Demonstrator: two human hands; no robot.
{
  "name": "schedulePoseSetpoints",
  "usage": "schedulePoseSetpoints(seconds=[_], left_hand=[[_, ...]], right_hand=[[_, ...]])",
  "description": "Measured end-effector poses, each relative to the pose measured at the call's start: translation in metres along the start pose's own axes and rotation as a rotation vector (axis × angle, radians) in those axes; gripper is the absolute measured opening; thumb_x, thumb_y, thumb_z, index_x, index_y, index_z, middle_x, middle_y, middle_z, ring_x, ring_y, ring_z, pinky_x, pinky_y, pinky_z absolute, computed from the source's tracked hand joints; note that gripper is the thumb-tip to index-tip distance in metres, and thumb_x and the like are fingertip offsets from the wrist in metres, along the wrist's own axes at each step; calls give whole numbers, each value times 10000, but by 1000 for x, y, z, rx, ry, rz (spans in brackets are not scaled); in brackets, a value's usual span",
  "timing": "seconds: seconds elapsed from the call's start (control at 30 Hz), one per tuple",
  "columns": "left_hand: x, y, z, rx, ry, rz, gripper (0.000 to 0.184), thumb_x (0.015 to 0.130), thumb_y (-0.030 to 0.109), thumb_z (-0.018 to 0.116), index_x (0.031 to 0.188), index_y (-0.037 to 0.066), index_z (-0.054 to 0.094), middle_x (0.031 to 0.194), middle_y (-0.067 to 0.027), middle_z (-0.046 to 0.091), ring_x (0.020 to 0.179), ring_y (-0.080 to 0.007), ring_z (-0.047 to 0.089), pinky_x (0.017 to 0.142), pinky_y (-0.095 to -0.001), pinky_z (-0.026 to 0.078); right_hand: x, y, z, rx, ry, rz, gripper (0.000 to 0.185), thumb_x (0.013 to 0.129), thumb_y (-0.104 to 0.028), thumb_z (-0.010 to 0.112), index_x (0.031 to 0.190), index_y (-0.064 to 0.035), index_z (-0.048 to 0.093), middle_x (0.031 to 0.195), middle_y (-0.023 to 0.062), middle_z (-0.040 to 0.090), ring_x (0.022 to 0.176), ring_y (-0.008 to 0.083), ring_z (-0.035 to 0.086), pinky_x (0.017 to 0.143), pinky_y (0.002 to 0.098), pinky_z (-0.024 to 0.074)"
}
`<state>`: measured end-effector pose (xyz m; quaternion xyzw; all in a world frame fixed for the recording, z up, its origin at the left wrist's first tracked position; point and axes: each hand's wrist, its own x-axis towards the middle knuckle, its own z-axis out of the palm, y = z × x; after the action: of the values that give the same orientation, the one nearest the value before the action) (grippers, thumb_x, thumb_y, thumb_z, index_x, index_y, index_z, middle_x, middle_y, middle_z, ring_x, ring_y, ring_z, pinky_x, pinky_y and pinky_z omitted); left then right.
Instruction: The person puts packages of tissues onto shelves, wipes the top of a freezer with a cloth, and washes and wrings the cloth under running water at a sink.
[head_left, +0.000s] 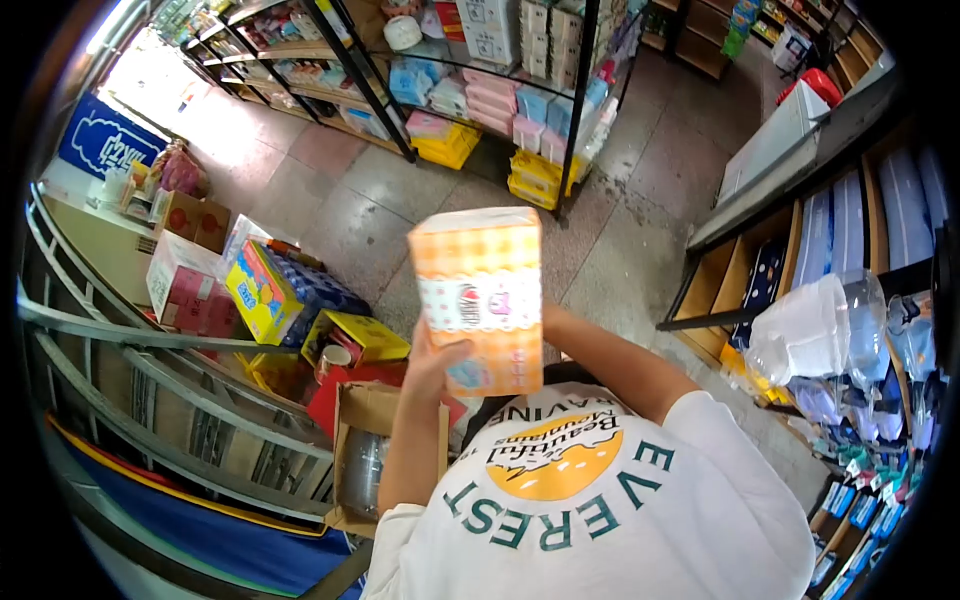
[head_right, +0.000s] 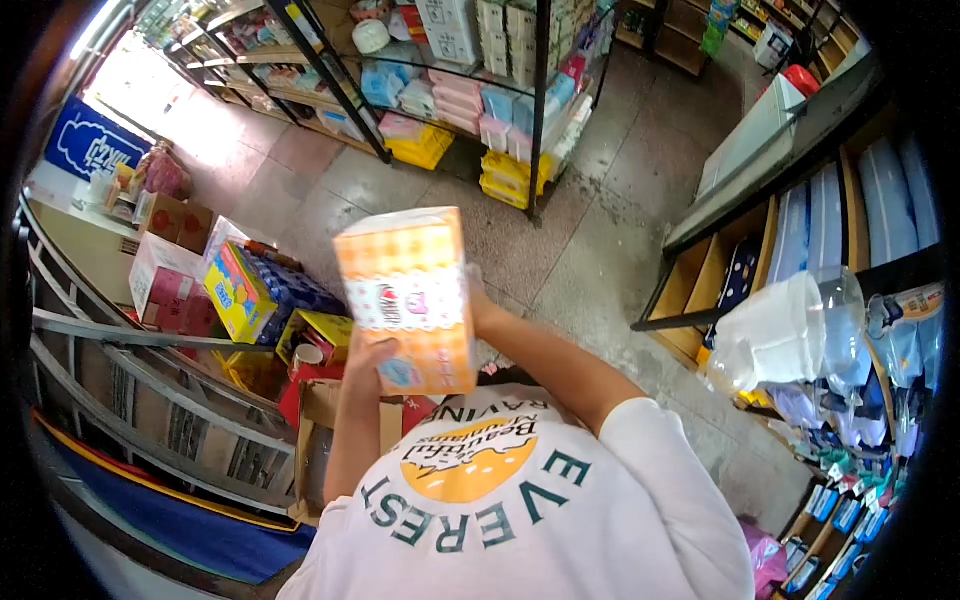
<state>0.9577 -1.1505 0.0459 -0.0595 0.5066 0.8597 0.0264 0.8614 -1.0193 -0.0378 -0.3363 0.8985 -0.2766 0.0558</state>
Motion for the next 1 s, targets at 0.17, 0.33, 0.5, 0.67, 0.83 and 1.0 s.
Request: schedulePoseSetpoints(seconds=[0.17, 0.33, 0.5, 0.67, 0.83, 1.0], left_hand=[[16, -1, 20, 50, -32, -20, 736, 579, 72, 699, 1212, -37, 340, 1115, -119, 508, 1020, -194, 503, 871, -320, 392], [23, 5, 20, 100, -148, -3, 757, 597, 56, 700, 1239, -28, 306, 1148, -114, 478, 1064, -185, 472, 899, -328, 373], [36, 2, 23, 220, -206, 11, 683, 593, 37, 705, 1177, -22, 355, 1102, -106, 494, 1042, -177, 481, 892, -326, 380], [38, 1, 33, 240, -237, -25, 654, 573, 49, 726, 1129, -11, 387, 1071, -98, 505, 1020, -179, 496, 870, -326, 397], [38, -4, 20, 215, -175, -51, 706, 559, 55, 731, 1165, -21, 379, 1060, -101, 528, 978, -176, 527, 831, -319, 427], [24, -12, -7, 173, -8, -74, 671, 557, 81, 724, 1138, -37, 410, 1021, -95, 557, 918, -170, 556, 772, -297, 449]], right_hand=[[-1, 11, -1, 2, -64, -101, 308, 711, -281, 582, 975, -123, 597, 973, 91, 598, 835, 236, 589, 694, 337, 463], [-4, 19, -10, 24, -57, -158, 312, 708, -280, 586, 976, -121, 597, 972, 92, 600, 836, 233, 592, 692, 334, 465], [-5, 25, -8, 59, -41, -174, 315, 706, -278, 590, 978, -120, 598, 971, 93, 602, 837, 230, 595, 691, 331, 466], [-7, 32, -2, 79, -25, -151, 318, 703, -276, 593, 980, -118, 598, 969, 94, 604, 838, 228, 599, 690, 328, 468], [-1, 34, 15, 103, -6, -129, 322, 701, -274, 597, 981, -116, 598, 968, 95, 607, 839, 225, 602, 689, 325, 470], [4, 39, 37, 66, 3, -88, 325, 698, -272, 601, 983, -114, 598, 967, 96, 609, 840, 222, 605, 687, 322, 472]])
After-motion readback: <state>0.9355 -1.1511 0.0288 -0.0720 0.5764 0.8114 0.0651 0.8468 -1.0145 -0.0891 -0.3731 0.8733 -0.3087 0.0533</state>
